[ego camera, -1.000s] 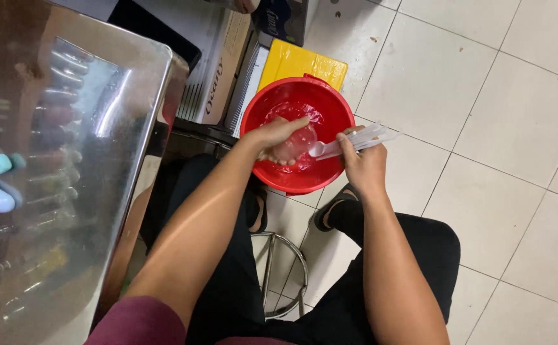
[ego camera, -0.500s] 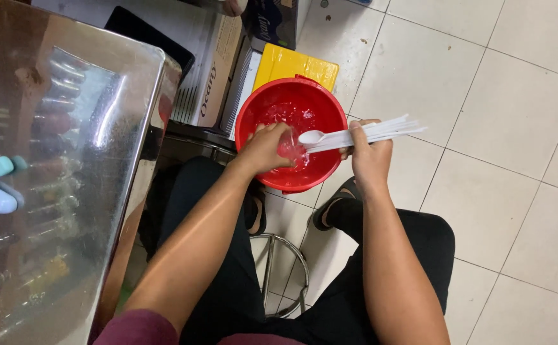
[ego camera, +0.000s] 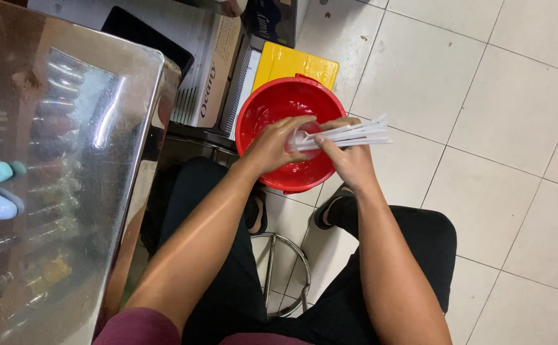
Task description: The person washes plastic straws, a plastic cup, and a plastic shaker in a red bucket of water, then places them on a metal counter. The person also wipes the counter with a green cloth and dries hands with a white cloth.
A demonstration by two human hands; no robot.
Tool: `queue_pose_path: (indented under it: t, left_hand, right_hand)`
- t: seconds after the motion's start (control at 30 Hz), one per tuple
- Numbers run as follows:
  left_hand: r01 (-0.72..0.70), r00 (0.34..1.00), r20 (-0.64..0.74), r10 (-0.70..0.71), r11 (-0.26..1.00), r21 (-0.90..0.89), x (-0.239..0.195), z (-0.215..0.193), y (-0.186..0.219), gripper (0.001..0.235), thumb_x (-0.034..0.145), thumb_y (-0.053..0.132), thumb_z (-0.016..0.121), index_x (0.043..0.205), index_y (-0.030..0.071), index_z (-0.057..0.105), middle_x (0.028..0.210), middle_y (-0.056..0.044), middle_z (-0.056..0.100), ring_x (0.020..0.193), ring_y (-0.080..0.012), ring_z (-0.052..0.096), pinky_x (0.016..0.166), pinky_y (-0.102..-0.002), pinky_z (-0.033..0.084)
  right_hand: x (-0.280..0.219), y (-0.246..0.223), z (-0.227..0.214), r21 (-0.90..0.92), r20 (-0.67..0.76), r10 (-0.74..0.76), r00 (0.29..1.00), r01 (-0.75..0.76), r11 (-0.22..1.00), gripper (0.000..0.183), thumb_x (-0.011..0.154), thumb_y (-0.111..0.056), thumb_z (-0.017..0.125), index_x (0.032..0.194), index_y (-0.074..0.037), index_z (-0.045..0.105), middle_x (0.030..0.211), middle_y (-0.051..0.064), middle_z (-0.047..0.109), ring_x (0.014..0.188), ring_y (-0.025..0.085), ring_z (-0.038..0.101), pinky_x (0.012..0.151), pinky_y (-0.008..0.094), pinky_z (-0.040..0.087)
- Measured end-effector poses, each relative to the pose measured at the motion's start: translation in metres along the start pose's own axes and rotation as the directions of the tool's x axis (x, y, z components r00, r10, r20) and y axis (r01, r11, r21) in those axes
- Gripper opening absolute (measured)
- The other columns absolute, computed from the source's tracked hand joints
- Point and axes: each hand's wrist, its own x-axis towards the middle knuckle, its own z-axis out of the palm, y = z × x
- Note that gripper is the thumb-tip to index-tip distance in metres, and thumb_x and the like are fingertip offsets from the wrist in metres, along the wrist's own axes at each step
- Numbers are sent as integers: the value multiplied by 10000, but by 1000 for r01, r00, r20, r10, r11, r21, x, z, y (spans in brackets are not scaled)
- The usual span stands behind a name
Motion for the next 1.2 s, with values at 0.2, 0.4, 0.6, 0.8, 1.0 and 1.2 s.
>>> queue_pose_path:
  t: [0.2,0.4,0.6,0.8,1.0,1.2]
  left_hand:
    - [-29,999,39,27,998,64,-2,8,-16,1077,782,219,895,1626,232,227,1495,-118,580,1380,-371,528,1204,-566,306]
    - [151,988,-5,-158,934,324,-10,6,-9,1188,758,393,908,1645,222,137,1590,-99,478,1528,-295,334,1251,-621,26]
    - [164,976,27,-216,812,561,-24,7,-18,675,918,452,727,1459,98,535,1543,-127,517,1512,-321,350,1239,-615,-33]
    - [192,953,66,-297,755,627,-50,25,-27,372,939,449,566,1223,243,689,1096,-72,781,1178,-278,696,1259,-554,-28]
    - [283,959,-177,-222,786,549,-78,41,-37,495,888,388,661,1339,190,621,1259,-41,700,1308,-230,570,1223,-657,-48]
    - [152,970,-220,-102,962,225,-106,32,-18,847,829,273,787,1558,183,366,1418,-102,618,1374,-272,532,1224,-648,13]
  right_hand:
    - [0,-8,12,-114,40,79,996,-74,991,246,1029,-277,629,1132,-66,703,1054,215,683,1161,458,619,1037,558,445]
    - [4,25,12,-281,-86,-133,987,104,954,106,1058,-172,652,1071,-76,697,950,178,702,1011,423,678,887,490,504]
    - [-3,68,12,-555,179,-123,976,204,806,139,989,-155,639,989,-32,702,881,256,696,908,500,677,827,587,524]
    - [-11,54,37,-478,266,-137,954,254,841,109,931,-120,650,925,-17,685,854,235,698,886,494,684,809,553,541]
    - [-18,65,48,-426,218,-84,972,172,888,117,928,-78,627,962,-5,711,860,256,715,912,521,678,822,590,543]
    - [-25,6,39,-296,51,74,996,-56,954,219,965,-257,679,1157,-152,678,967,181,751,1035,427,699,892,527,557]
